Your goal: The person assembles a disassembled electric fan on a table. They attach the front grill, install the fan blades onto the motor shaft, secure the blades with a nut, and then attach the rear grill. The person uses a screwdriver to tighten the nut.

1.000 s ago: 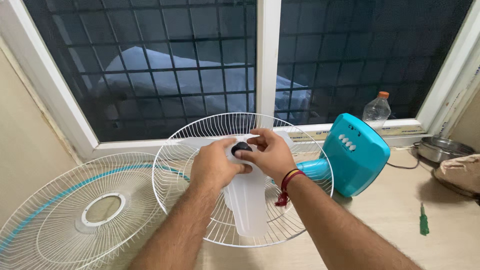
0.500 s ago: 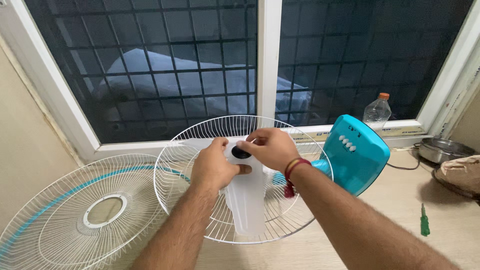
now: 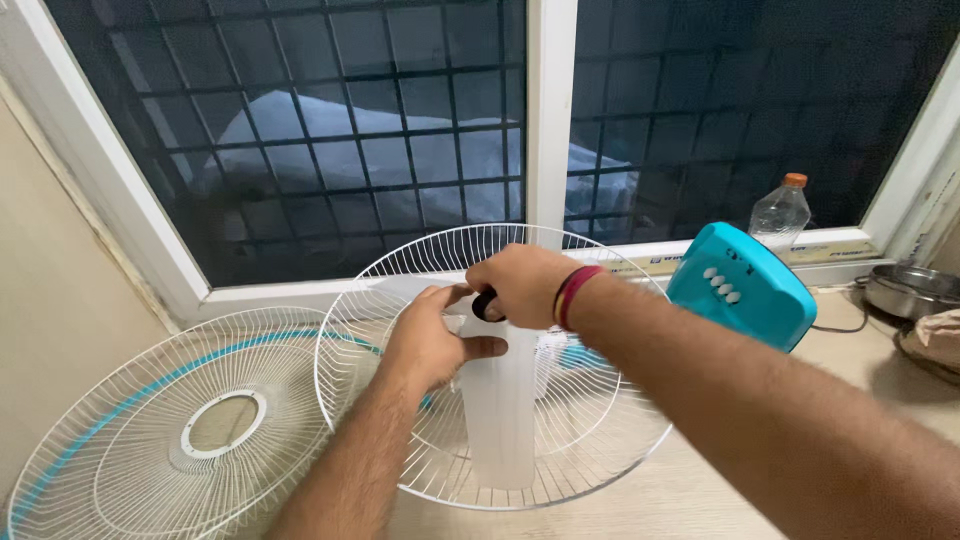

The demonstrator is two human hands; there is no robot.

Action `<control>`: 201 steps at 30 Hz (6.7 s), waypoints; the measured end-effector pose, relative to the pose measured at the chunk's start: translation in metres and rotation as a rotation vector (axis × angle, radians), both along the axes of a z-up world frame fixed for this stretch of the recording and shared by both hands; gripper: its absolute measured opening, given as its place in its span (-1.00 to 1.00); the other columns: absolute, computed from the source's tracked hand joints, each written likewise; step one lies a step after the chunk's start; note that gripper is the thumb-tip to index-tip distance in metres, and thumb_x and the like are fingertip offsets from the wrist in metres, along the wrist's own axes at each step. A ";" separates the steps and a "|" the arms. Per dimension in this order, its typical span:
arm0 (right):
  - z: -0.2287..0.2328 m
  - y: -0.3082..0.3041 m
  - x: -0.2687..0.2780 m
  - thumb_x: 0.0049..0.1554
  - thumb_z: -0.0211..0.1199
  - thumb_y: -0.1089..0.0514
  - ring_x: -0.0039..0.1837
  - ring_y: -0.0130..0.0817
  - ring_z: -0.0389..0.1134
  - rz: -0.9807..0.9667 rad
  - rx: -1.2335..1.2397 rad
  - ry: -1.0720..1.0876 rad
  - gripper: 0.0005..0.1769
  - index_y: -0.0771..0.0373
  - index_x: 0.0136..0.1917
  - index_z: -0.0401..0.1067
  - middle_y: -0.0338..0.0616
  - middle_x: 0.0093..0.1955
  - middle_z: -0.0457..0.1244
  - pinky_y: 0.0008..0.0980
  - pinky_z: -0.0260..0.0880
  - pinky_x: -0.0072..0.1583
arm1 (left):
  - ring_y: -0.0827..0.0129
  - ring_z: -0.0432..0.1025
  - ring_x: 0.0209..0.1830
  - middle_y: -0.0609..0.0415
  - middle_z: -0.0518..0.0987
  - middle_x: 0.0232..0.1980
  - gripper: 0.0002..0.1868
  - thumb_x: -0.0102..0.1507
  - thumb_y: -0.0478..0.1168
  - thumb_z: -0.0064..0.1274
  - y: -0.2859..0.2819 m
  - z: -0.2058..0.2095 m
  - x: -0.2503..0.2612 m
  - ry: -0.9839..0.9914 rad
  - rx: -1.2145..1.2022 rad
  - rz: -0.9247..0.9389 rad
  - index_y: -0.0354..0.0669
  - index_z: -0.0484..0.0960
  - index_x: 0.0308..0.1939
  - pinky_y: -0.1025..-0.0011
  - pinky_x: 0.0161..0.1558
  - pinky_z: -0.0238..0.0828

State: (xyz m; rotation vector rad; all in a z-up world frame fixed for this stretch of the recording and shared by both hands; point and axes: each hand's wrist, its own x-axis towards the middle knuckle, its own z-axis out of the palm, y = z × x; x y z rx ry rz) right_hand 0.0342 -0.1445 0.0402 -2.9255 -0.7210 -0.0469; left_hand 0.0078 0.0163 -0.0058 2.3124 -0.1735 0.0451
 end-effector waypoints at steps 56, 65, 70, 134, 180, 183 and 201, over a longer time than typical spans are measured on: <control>-0.033 0.017 0.009 0.22 0.06 -0.08 -0.12 0.08 0.47 -0.211 0.065 -0.282 -0.66 0.10 -0.07 0.58 0.03 -0.20 0.42 0.04 0.47 -0.01 | 0.28 0.60 0.09 0.03 0.69 0.14 0.06 -0.29 0.03 0.61 -0.004 0.001 0.011 0.037 -0.011 -0.033 -0.05 0.55 0.28 0.25 0.15 0.53; -0.020 0.002 0.021 0.21 0.06 -0.07 -0.27 0.00 0.46 0.105 -0.140 -0.256 -0.74 -0.06 0.04 0.53 -0.05 -0.33 0.40 -0.01 0.46 -0.14 | 0.29 0.64 0.03 0.03 0.73 0.06 -0.01 -0.28 0.06 0.58 -0.002 0.000 0.022 0.068 0.007 -0.046 -0.10 0.62 0.21 0.26 0.10 0.58; -0.017 -0.002 0.020 0.20 0.08 -0.03 -0.24 0.04 0.45 0.123 -0.080 -0.275 -0.74 0.00 0.03 0.54 -0.02 -0.30 0.41 0.02 0.45 -0.12 | 0.28 0.65 0.04 0.01 0.74 0.07 -0.02 -0.28 0.07 0.58 -0.003 -0.001 0.023 0.044 0.004 -0.048 -0.09 0.63 0.21 0.28 0.11 0.57; -0.060 -0.038 -0.048 0.13 0.24 -0.04 0.02 -0.05 0.44 -0.178 0.561 -0.230 -0.58 0.05 0.24 0.54 0.10 0.02 0.38 -0.15 0.44 0.09 | 0.14 0.33 0.40 -0.02 0.29 0.50 -0.05 -0.16 0.18 0.54 -0.003 -0.018 0.021 -0.219 0.090 -0.084 0.26 0.59 0.31 0.22 0.31 0.32; -0.116 -0.130 -0.090 0.22 -0.16 0.32 0.15 0.06 0.47 -0.680 1.724 0.252 -0.46 0.39 0.47 0.11 0.28 0.20 0.32 0.01 0.54 0.15 | 0.20 0.55 0.08 -0.14 0.52 0.24 -0.32 0.25 -0.32 -0.18 0.047 -0.072 -0.035 0.051 -1.206 0.178 -0.08 0.21 0.50 0.20 0.10 0.62; -0.114 -0.133 -0.089 0.24 -0.18 0.30 0.15 0.04 0.48 -0.742 1.654 0.273 -0.46 0.33 0.49 0.08 0.29 0.20 0.34 -0.01 0.54 0.16 | 0.22 0.54 0.11 -0.08 0.51 0.27 -0.31 0.24 -0.31 -0.18 0.044 -0.076 -0.040 0.012 -1.171 0.176 -0.02 0.19 0.51 0.21 0.12 0.61; -0.133 -0.152 -0.093 0.28 -0.12 0.30 0.04 -0.14 0.50 -0.758 1.421 0.182 -0.51 0.29 0.46 0.20 0.10 0.16 0.41 -0.19 0.52 -0.05 | 0.29 0.57 0.06 -0.05 0.57 0.26 -0.36 0.31 -0.19 -0.16 0.039 -0.102 -0.049 0.026 -1.069 0.250 -0.02 0.24 0.52 0.23 0.08 0.56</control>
